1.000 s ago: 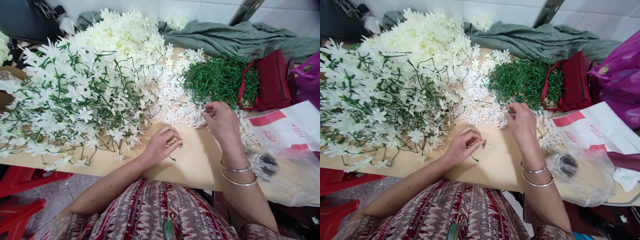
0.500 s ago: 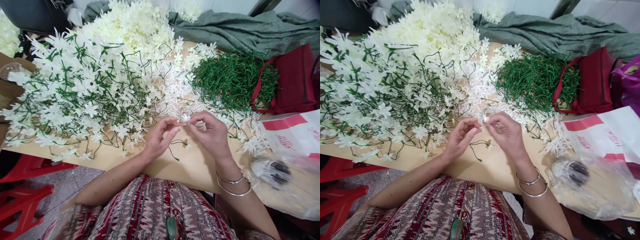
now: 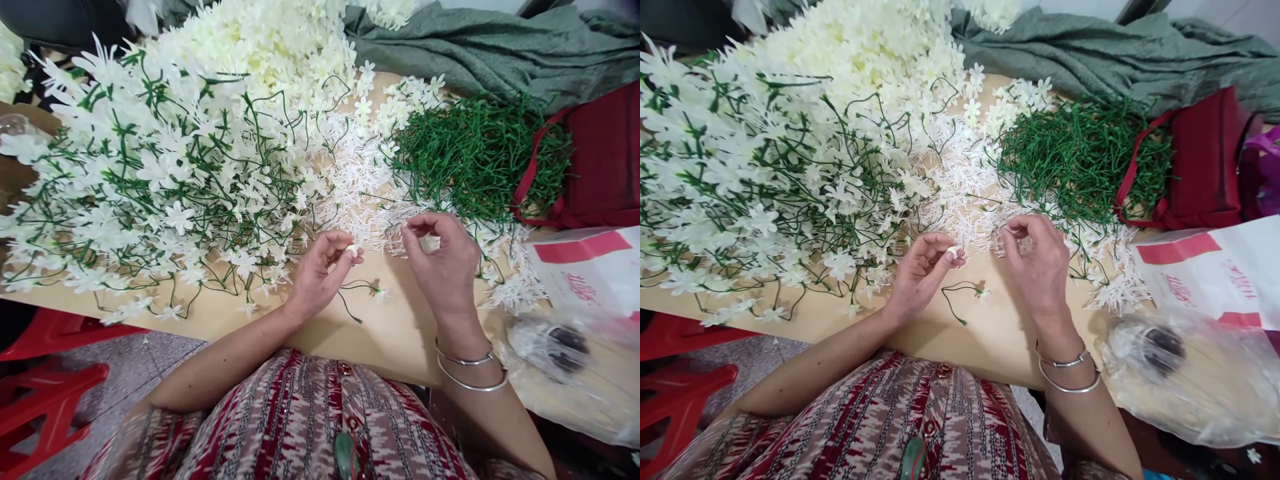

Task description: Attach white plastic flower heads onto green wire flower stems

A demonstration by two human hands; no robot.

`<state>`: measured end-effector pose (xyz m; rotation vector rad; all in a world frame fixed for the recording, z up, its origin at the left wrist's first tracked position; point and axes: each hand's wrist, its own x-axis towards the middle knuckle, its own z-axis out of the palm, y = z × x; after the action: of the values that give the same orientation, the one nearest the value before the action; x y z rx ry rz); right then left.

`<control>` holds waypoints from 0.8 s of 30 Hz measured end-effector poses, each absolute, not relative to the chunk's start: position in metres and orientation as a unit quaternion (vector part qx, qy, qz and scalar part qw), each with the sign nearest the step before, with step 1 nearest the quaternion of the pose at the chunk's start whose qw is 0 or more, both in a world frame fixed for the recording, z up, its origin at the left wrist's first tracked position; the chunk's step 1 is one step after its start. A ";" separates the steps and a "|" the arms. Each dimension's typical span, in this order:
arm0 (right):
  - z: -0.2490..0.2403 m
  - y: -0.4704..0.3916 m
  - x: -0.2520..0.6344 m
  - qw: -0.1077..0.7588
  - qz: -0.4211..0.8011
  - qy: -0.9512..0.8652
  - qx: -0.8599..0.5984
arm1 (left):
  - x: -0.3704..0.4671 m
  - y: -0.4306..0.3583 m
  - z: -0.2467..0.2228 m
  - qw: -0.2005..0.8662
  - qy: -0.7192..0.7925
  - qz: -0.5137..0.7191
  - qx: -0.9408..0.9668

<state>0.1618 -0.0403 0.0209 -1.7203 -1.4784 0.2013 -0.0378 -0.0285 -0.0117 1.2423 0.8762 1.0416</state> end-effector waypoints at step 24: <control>0.020 -0.044 0.142 0.536 0.206 -0.551 -0.605 | -0.044 -0.016 0.006 0.709 0.351 0.426 0.439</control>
<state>0.1423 -0.0438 0.0201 -1.4400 -1.3128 0.4894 -0.0437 -0.0160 0.0057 0.9750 0.7791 0.9460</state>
